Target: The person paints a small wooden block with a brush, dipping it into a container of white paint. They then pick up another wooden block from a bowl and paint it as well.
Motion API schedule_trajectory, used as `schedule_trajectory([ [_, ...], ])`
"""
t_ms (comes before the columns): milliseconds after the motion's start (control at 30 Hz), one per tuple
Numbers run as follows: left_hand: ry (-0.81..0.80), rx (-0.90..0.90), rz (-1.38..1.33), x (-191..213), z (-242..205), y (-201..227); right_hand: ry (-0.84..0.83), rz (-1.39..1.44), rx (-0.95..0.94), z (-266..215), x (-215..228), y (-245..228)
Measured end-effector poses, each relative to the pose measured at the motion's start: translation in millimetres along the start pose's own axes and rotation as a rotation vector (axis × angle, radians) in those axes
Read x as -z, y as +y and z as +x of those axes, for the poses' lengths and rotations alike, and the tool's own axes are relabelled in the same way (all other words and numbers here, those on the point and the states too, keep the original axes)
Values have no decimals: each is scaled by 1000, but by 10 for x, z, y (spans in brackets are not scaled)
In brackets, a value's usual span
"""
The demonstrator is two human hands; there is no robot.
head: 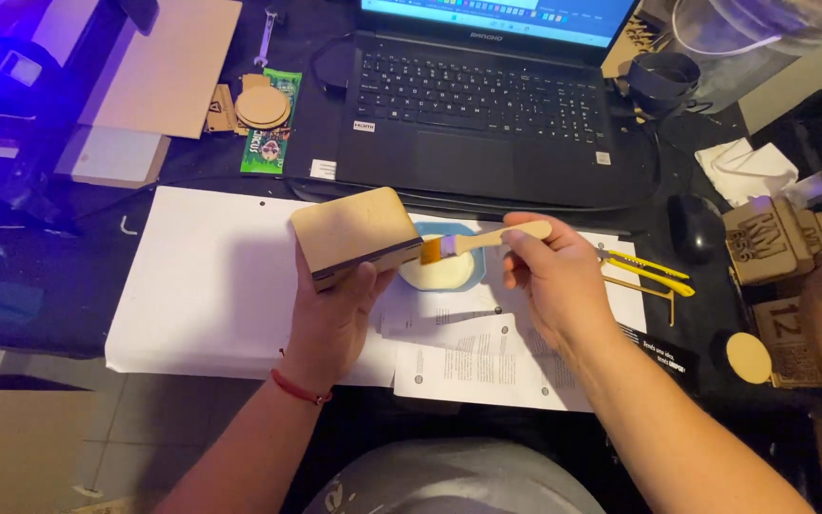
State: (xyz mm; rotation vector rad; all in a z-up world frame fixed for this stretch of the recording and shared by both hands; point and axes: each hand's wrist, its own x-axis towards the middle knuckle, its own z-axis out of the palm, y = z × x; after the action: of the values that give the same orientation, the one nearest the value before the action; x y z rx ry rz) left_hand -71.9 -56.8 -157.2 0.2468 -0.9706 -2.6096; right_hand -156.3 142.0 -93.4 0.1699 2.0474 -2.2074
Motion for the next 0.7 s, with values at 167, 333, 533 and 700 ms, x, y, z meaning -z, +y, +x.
schedule_trajectory([
  [167, 2, -8, -3, -42, -11, 46, 4, -178, 152, -47, -93, -153],
  [333, -7, -19, 0, 21, 38, 17, -86, -278, 258, -48, -134, -127],
  [533, -88, -76, 80, 192, 75, -94, -143, -591, 422, -80, -63, -209],
  [700, -46, -76, 139, 121, 3, -46, -239, -516, 503, 1, 68, -108],
])
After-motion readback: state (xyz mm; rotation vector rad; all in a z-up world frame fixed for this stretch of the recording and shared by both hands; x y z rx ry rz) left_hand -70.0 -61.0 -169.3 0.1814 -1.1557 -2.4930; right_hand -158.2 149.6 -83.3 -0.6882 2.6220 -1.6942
